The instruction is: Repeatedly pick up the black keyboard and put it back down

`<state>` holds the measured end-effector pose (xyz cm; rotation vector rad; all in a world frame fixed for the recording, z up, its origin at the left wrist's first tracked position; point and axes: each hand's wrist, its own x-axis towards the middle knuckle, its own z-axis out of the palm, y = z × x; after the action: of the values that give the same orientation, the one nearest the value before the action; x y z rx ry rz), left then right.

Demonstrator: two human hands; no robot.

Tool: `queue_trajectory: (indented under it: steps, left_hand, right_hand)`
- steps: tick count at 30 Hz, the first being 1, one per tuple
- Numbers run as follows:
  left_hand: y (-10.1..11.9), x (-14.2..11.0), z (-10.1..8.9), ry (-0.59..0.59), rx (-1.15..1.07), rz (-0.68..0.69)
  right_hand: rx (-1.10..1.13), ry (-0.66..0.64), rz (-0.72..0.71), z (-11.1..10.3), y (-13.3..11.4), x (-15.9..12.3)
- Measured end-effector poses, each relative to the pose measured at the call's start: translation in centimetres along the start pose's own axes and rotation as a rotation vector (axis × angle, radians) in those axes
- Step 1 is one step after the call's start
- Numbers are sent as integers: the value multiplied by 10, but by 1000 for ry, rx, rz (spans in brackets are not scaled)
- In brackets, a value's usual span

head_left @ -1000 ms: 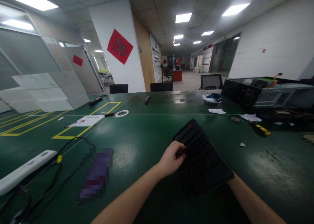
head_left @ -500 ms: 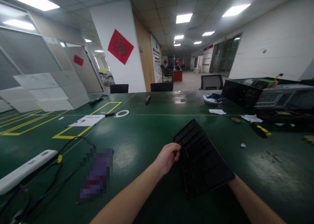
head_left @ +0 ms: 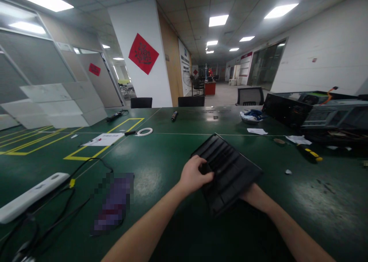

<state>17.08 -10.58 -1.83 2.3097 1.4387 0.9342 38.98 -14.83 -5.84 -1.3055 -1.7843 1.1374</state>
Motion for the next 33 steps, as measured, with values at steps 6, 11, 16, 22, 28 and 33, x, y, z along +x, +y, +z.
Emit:
queue_trajectory:
  steps: [6, 11, 16, 22, 28, 33]
  left_hand:
    - [-88, 53, -86, 7, 369, -604]
    - [-162, 49, -130, 16, 658, -868]
    - [-186, 37, -138, -25, 647, -912]
    - [-152, 35, -127, -65, 673, -671]
    - [-93, -26, -84, -253, 410, -293]
    - [-72, -72, -58, -378, 327, -162]
  right_hand:
    - [-45, -82, 131, -6, -4, 3]
    - [1, -109, 183, -5, -11, 0]
    - [-24, -98, 156, -5, -11, 0]
    - [-19, -102, 187, -4, -10, 1]
    - [-255, 220, 147, -24, 9, 5]
    - [-627, 523, 306, -50, 35, 3]
